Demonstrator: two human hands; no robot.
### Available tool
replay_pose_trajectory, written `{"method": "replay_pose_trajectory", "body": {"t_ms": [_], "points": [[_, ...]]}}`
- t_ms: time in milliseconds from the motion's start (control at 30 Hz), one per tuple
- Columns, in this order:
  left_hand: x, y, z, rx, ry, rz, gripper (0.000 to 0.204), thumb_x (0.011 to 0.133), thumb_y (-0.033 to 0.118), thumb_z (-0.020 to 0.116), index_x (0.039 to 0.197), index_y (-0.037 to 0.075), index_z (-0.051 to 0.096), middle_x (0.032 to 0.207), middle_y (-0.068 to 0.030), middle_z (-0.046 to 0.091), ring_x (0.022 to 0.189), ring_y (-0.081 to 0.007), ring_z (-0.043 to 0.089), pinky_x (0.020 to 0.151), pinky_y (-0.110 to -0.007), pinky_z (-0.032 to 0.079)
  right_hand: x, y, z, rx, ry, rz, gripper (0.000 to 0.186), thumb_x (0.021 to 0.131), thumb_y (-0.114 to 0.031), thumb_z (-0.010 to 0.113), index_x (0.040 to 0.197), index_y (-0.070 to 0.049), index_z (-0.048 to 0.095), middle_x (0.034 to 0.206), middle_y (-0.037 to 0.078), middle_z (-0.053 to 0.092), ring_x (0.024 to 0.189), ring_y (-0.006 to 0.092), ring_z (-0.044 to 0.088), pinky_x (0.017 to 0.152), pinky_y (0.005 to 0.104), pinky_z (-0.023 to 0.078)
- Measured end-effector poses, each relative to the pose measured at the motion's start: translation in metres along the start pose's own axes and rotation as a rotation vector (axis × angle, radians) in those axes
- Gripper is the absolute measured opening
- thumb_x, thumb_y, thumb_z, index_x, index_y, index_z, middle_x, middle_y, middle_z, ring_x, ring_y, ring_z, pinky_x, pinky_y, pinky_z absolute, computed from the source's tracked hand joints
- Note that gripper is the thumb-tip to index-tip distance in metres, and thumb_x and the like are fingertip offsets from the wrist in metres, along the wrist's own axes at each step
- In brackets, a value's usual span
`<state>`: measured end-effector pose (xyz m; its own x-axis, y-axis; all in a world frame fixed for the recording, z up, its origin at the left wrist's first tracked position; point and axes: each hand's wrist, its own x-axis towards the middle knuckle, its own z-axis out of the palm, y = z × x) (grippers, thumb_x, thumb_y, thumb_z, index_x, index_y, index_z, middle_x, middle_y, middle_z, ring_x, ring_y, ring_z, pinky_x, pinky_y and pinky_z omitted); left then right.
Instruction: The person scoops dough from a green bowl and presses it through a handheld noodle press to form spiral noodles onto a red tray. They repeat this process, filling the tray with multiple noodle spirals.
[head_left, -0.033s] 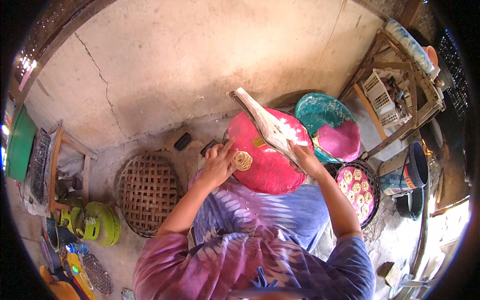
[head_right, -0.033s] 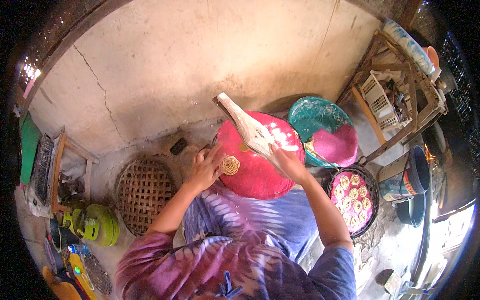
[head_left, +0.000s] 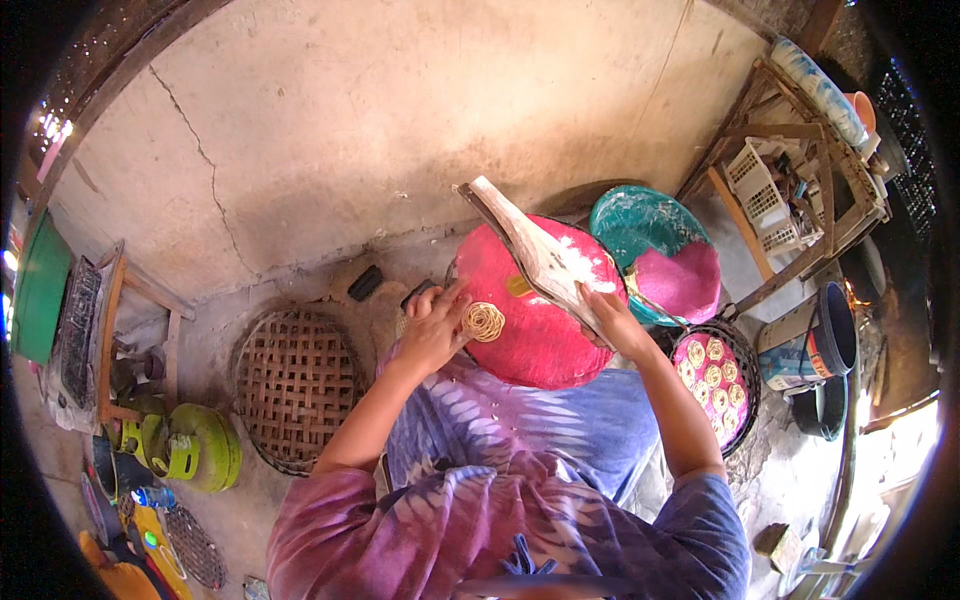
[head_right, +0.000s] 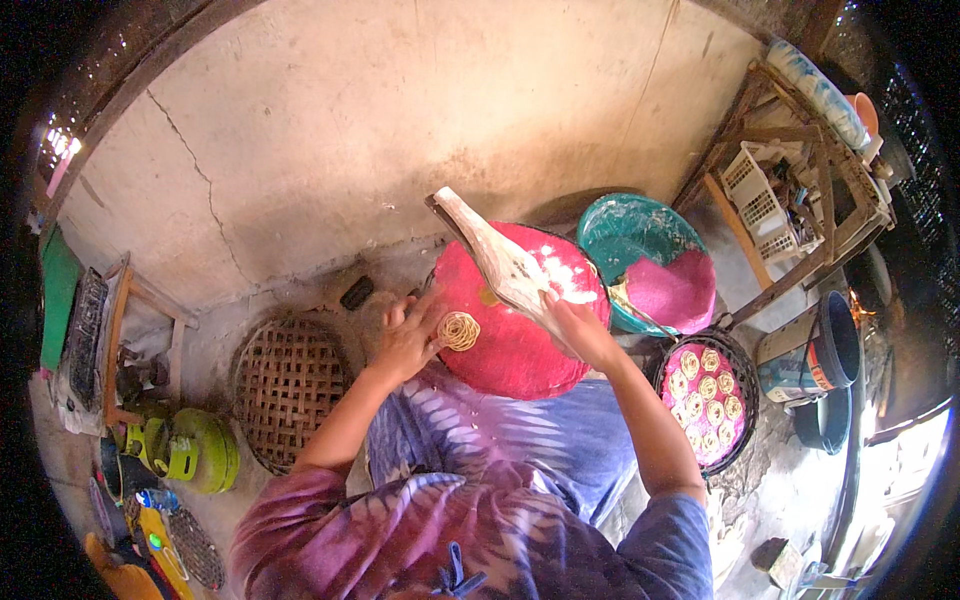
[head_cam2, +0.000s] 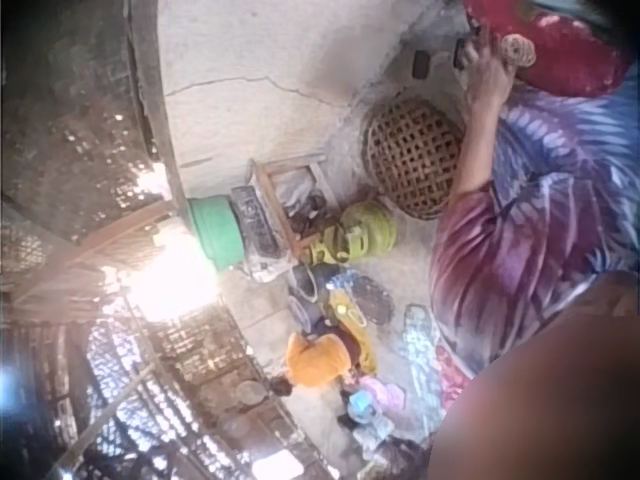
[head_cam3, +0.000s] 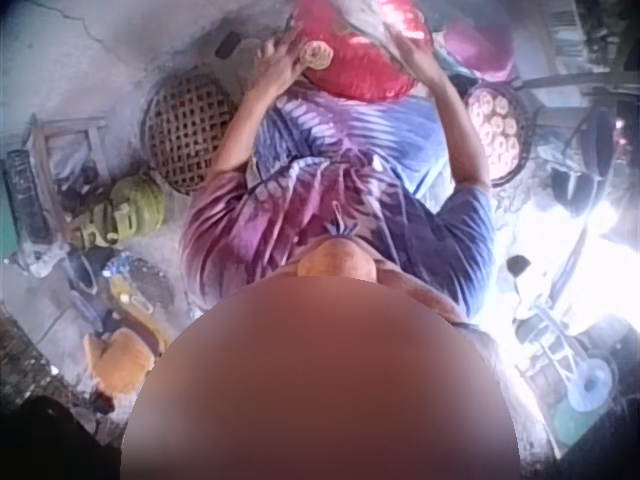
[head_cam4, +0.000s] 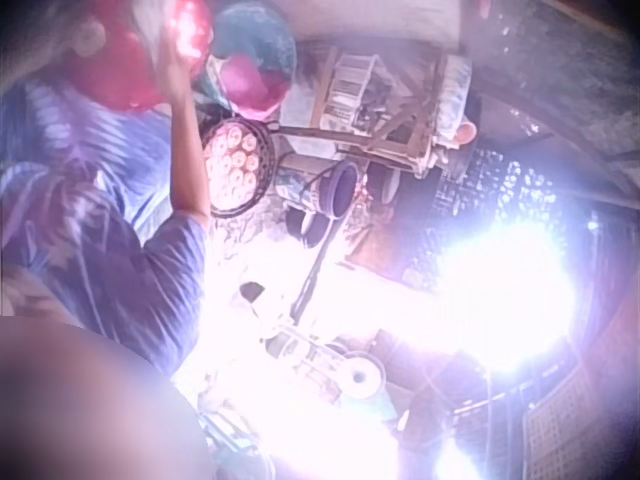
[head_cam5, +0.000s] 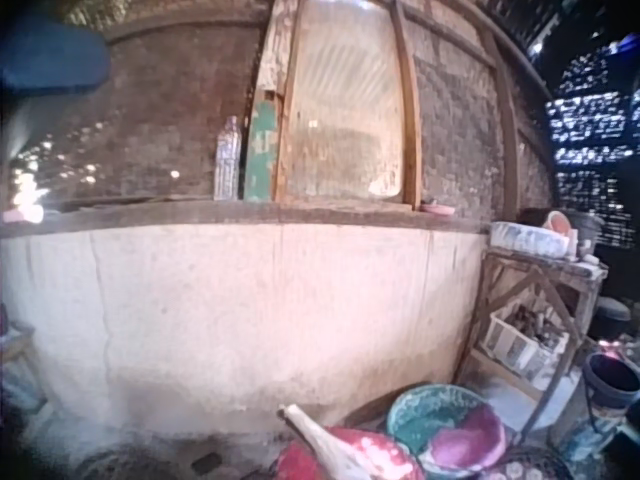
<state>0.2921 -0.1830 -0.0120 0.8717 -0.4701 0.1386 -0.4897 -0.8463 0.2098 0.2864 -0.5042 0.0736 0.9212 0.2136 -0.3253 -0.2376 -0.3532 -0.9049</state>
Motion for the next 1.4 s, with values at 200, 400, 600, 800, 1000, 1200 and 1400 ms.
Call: {"method": "replay_pose_trajectory", "body": {"t_ms": [200, 400, 600, 800, 1000, 1200, 1400], "points": [[0.022, 0.025, -0.066, -0.627, 0.23, 0.041, 0.052, 0.088, 0.04, 0.065, 0.128, 0.009, 0.055, 0.139, -0.0191, 0.047, 0.121, -0.038, 0.049, 0.102, -0.044, 0.038, -0.036, -0.025, 0.001, 0.221, -0.235, 0.145, 0.055, 0.098, -0.058, 0.037, 0.086, -0.009, 0.059, 0.06, 0.001, 0.051, 0.047, 0.0093, 0.045, 0.04, 0.0257, 0.034], [0.009, 0.087, -0.048, -0.639, -0.018, 0.447, 0.029, 0.088, 0.022, 0.063, 0.114, 0.009, 0.064, 0.116, -0.0099, 0.063, 0.107, -0.0261, 0.058, 0.096, -0.039, 0.043, -0.088, -0.038, 0.012, -0.669, 0.106, -0.459, 0.047, 0.096, -0.049, 0.048, 0.111, -0.008, 0.065, 0.067, 0.015, 0.064, 0.058, 0.0283, 0.065, 0.058, 0.0383, 0.05], [-0.002, 0.144, -0.033, -0.705, -0.371, 0.515, 0.032, 0.087, 0.022, 0.063, 0.116, 0.01, 0.063, 0.11, -0.0088, 0.062, 0.091, -0.0196, 0.061, 0.072, -0.037, 0.05, -0.079, 0.021, 0.004, -0.59, 0.142, -0.586, 0.04, 0.099, -0.034, 0.044, 0.103, 0.001, 0.063, 0.074, 0.02, 0.064, 0.068, 0.0355, 0.065, 0.061, 0.0445, 0.049], [0.034, 0.196, -0.071, -0.281, -0.322, 0.458, 0.014, 0.079, 0.022, 0.061, 0.088, 0.012, 0.066, 0.087, -0.0103, 0.06, 0.082, -0.0185, 0.062, 0.065, -0.034, 0.053, -0.07, -0.039, 0.003, -0.342, 0.056, -1.241, 0.061, 0.096, -0.048, 0.046, 0.131, 0.001, 0.046, 0.098, 0.02, 0.06, 0.081, 0.0371, 0.061, 0.072, 0.046, 0.048], [0.064, 0.163, -0.096, -0.342, -0.33, 0.597, 0.021, 0.087, 0.03, 0.057, 0.095, 0.013, 0.067, 0.085, -0.0124, 0.064, 0.082, -0.0249, 0.064, 0.068, -0.036, 0.053, -0.112, -0.124, 0.029, -0.472, -0.137, -1.292, 0.055, 0.082, -0.01, 0.062, 0.134, -0.009, 0.044, 0.101, 0.018, 0.063, 0.078, 0.0352, 0.065, 0.062, 0.0433, 0.053], [0.063, 0.154, -0.127, -0.382, -0.166, 0.343, 0.029, 0.092, 0.039, 0.056, 0.101, 0.013, 0.067, 0.087, -0.0138, 0.067, 0.082, -0.0284, 0.067, 0.071, -0.037, 0.053, -0.075, -0.127, -0.029, -0.19, 0.399, -0.681, 0.037, 0.09, 0.003, 0.047, 0.125, -0.006, 0.039, 0.094, 0.009, 0.052, 0.075, 0.0138, 0.051, 0.062, 0.0274, 0.042], [0.064, 0.093, -0.104, -0.587, 0.21, 0.278, 0.027, 0.078, 0.017, 0.076, 0.1, 0.006, 0.065, 0.077, -0.0042, 0.067, 0.07, -0.0166, 0.066, 0.07, -0.034, 0.055, -0.077, -0.088, -0.128, 0.55, 0.668, -0.481, 0.032, 0.093, -0.007, 0.051, 0.121, -0.021, 0.045, 0.062, -0.003, 0.039, 0.044, 0.0071, 0.037, 0.036, 0.0241, 0.031]]}}
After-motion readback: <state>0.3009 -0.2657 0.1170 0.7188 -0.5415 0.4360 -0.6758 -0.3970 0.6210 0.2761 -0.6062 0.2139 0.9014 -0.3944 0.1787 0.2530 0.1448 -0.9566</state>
